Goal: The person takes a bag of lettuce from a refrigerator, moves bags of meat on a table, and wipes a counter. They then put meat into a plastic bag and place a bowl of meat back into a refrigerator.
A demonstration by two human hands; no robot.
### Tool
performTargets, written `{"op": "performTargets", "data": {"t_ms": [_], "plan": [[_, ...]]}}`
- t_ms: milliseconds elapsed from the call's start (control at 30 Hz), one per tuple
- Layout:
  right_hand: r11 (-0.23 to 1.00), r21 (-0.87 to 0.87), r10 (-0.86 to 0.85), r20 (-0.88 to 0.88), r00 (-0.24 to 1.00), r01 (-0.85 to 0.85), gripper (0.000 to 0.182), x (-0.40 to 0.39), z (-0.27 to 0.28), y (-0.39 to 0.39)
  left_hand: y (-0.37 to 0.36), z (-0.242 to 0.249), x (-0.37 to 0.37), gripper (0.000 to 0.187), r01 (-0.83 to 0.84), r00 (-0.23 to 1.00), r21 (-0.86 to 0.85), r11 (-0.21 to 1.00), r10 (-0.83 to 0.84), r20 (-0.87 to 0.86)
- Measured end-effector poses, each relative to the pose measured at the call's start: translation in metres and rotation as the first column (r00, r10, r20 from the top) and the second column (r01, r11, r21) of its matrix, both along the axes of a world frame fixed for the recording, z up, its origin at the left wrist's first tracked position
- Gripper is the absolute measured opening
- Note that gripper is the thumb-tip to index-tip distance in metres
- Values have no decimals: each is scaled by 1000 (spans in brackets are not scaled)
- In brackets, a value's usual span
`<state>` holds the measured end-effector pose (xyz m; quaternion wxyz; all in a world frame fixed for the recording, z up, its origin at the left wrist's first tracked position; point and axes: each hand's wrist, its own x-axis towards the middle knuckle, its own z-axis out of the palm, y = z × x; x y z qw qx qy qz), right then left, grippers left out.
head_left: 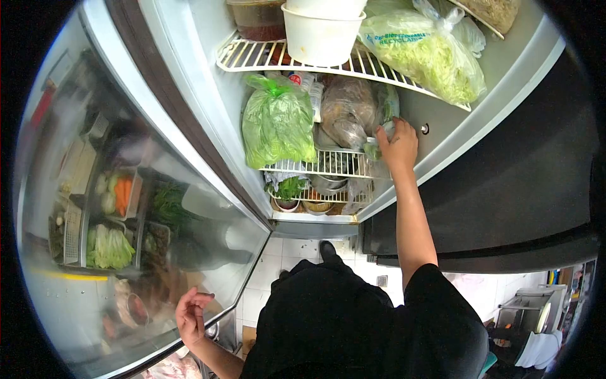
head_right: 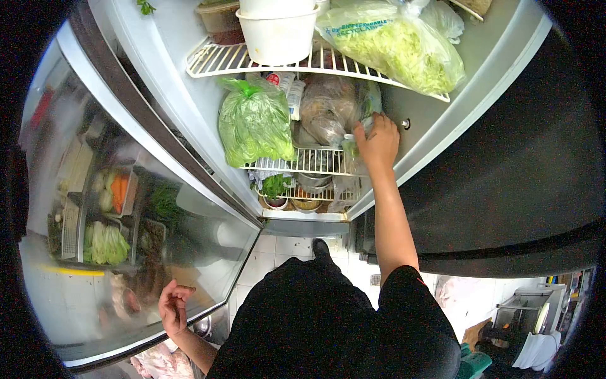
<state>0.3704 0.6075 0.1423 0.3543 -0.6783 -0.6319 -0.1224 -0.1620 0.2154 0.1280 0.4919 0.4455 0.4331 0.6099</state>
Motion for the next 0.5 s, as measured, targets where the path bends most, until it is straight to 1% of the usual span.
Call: {"op": "performTargets", "data": {"t_ms": [67,167,267,367,500], "plan": [[999,-37,-3,-31,1000,2,54,3,4,-5,-1,-1,-2,81,10,1000,0,1000,-10,-8],[999,1,42,-124,991,-42,54,6,-4,-7,1,-1,-2,82,-5,1000,16,1000,5,-19],[996,58,72,-139,988,-64,54,8,-12,-11,1,-3,-2,82,-36,999,13,999,36,15],[999,36,45,-142,989,-40,54,6,-10,-14,1,-4,-2,83,-50,999,22,998,50,22],[999,18,53,-149,987,-50,55,7,-8,-20,2,-3,-2,82,-54,997,40,998,52,48]]}}
